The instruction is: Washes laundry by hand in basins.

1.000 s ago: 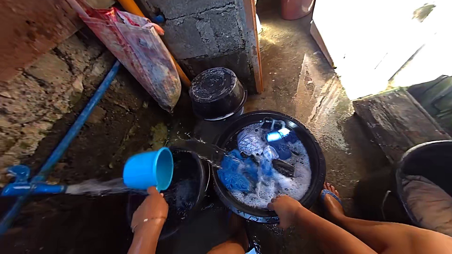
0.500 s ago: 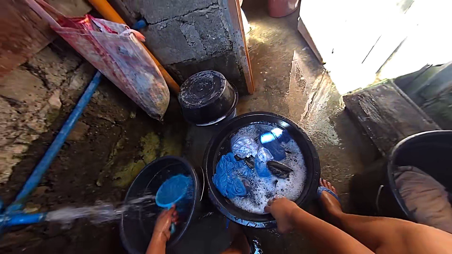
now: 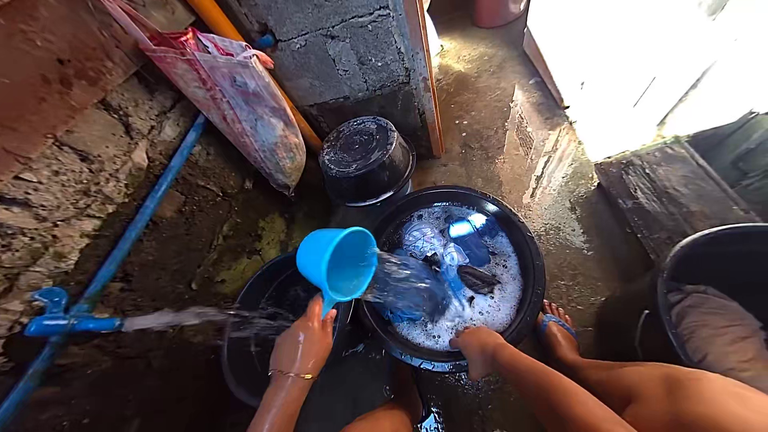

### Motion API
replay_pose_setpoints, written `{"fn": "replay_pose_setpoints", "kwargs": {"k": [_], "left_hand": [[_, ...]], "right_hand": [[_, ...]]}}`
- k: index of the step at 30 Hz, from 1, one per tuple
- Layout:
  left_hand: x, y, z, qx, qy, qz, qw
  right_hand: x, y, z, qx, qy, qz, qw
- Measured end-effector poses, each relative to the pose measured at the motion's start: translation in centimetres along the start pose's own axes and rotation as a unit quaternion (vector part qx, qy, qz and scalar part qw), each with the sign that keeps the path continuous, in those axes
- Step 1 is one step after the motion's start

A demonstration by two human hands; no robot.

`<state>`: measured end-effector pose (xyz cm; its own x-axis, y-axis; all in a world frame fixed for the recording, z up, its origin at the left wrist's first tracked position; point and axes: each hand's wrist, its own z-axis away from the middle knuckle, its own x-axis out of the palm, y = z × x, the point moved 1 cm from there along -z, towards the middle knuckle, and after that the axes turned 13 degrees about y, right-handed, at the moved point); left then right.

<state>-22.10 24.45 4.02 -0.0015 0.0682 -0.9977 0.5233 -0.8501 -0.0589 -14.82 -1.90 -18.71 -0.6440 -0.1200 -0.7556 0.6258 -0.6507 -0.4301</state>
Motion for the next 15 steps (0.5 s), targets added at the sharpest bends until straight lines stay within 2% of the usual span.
{"fn": "replay_pose_setpoints", "kwargs": {"k": [3,4,8,10,11,13,15], "left_hand": [[1.9,1.7,-0.1,0.051,0.053,-0.035,0.997],[2.1,1.5,-0.3,0.042,0.051,-0.040,0.997],[1.7,-3.2,-2.6,-0.135,-0.002,-0.060,0.989],[3.4,-6.8,-4.2,-0.201,-0.057,-0.123,0.970],[5.1,-8.3,-4.9,-0.210,-0.103,-0.162,0.959],[9.5,-10.7,-5.9,-0.184,-0.209,-0.207,0.938],[13.6,-12.0,-7.0,-0.142,-0.303,-0.175,0.926]], "right_hand": [[0.0,0.1,0.0,-0.001,0.000,-0.005,1.000],[0.0,0.1,0.0,-0.002,0.002,-0.004,1.000],[-0.1,0.1,-0.1,-0.002,-0.009,-0.010,1.000],[0.1,0.0,-0.2,0.001,-0.009,-0.014,1.000],[0.1,0.1,-0.2,0.000,-0.009,-0.015,1.000],[0.2,0.1,-0.2,-0.003,-0.010,-0.017,1.000],[0.1,0.2,-0.3,-0.006,-0.008,-0.018,1.000]]}}
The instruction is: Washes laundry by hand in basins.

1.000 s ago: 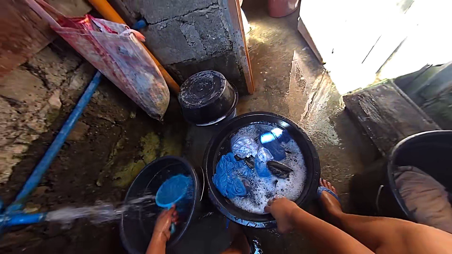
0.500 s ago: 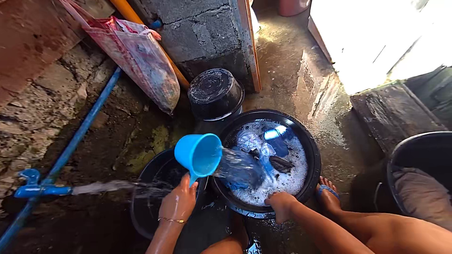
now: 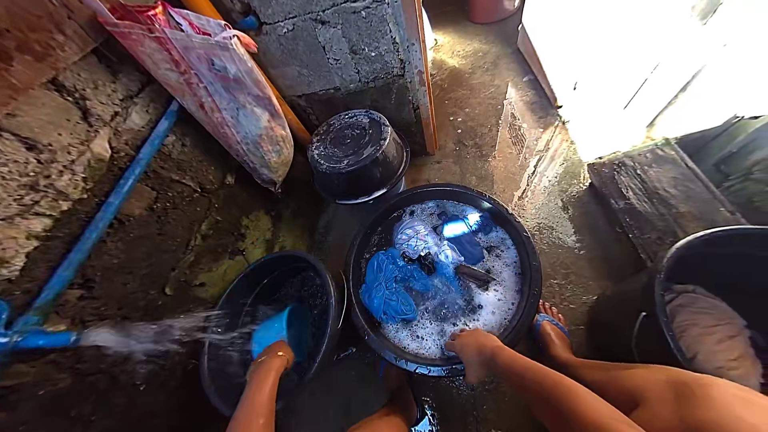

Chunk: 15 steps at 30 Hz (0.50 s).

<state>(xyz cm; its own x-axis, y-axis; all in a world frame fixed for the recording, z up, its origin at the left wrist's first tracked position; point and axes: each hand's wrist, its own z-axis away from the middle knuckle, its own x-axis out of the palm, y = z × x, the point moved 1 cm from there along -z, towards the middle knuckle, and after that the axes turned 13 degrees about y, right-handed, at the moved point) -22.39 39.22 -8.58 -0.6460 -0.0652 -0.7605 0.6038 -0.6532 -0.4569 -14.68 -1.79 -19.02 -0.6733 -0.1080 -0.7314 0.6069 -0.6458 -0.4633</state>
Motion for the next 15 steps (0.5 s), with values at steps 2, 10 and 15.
{"fn": "replay_pose_setpoints", "kwargs": {"k": [2,10,15], "left_hand": [[1.8,0.7,-2.5,0.047,-0.046,0.093,0.994],[6.4,1.2,-4.4,-0.018,0.009,0.501,0.865],[6.0,-2.2,-2.0,-0.023,-0.019,0.683,0.730]], "right_hand": [[0.0,0.0,0.1,0.003,0.000,-0.002,1.000],[0.0,0.1,-0.1,-0.005,0.005,-0.009,1.000],[0.4,0.2,-0.1,-0.007,0.013,-0.014,1.000]]}}
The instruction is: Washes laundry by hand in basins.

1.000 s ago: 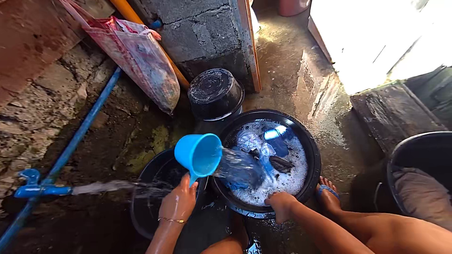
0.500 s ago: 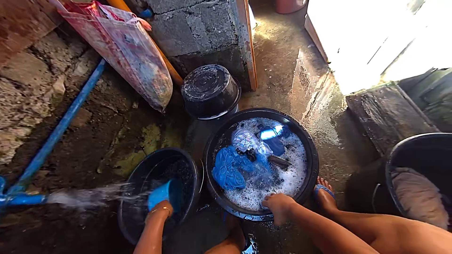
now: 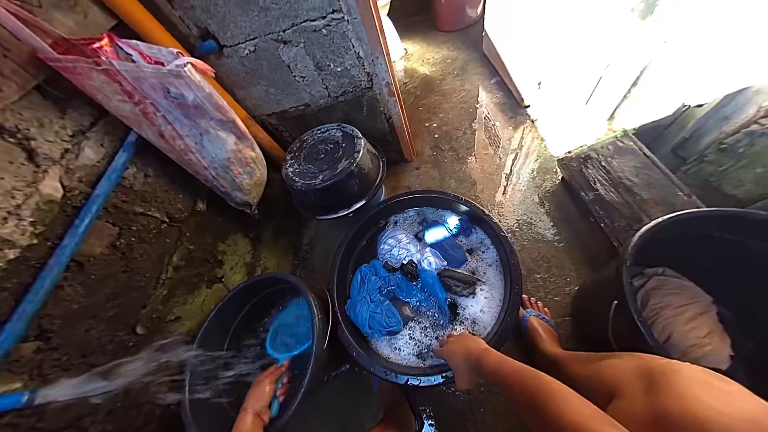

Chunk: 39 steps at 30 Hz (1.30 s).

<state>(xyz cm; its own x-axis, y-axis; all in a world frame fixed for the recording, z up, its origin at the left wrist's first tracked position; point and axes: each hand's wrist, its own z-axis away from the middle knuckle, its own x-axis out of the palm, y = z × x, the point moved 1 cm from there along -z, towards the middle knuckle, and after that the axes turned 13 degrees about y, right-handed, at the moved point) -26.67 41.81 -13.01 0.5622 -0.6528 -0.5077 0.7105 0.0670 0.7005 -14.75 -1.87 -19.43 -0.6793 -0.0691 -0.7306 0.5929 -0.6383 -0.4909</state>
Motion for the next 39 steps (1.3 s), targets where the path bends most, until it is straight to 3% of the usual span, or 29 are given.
{"fn": "replay_pose_setpoints", "kwargs": {"k": [6,10,12,16,20,23,26,28,30,32,34,36,39], "left_hand": [[-4.7,3.2,7.6,0.102,0.016,0.020,0.995],[-5.6,8.0,13.1,0.165,0.039,-0.123,0.978],[-5.2,10.4,15.6,0.200,0.048,-0.250,0.946],[-3.2,13.3,19.0,0.279,0.039,-0.454,0.845],[0.9,14.0,22.2,0.290,0.083,-0.567,0.766],[3.1,13.7,23.7,0.309,0.111,-0.596,0.733],[2.4,13.5,22.2,0.300,0.142,-0.572,0.750],[0.8,13.7,19.1,0.231,0.181,-0.559,0.775],[-0.1,13.1,14.8,0.140,0.216,-0.586,0.768],[0.4,11.0,9.8,0.070,0.185,-0.639,0.743],[1.8,7.9,4.5,0.039,0.107,-0.662,0.741],[3.1,5.4,0.5,0.031,0.045,-0.609,0.791],[4.4,2.7,-2.0,0.017,0.025,-0.402,0.915]], "right_hand": [[-0.2,-0.1,0.1,0.005,-0.007,0.004,1.000],[-0.2,-0.1,0.1,0.005,-0.003,0.001,1.000],[-0.2,-0.1,0.2,0.004,0.001,-0.002,1.000],[-0.2,-0.2,0.3,0.010,0.003,0.003,1.000],[-0.3,-0.3,0.3,0.009,-0.001,0.008,1.000],[-0.5,-0.5,0.5,0.017,-0.005,0.011,1.000],[-0.6,-0.4,0.4,0.011,-0.006,0.008,1.000],[-0.5,-0.3,0.3,0.004,-0.006,0.007,1.000],[-0.3,-0.2,0.1,0.001,-0.008,0.004,1.000],[-0.3,-0.1,0.0,0.003,-0.011,0.001,1.000],[-0.3,-0.1,0.1,0.002,-0.010,0.001,1.000],[-0.4,-0.1,0.1,0.007,-0.012,-0.004,1.000],[-0.5,-0.2,0.3,0.011,-0.016,-0.002,1.000]]}}
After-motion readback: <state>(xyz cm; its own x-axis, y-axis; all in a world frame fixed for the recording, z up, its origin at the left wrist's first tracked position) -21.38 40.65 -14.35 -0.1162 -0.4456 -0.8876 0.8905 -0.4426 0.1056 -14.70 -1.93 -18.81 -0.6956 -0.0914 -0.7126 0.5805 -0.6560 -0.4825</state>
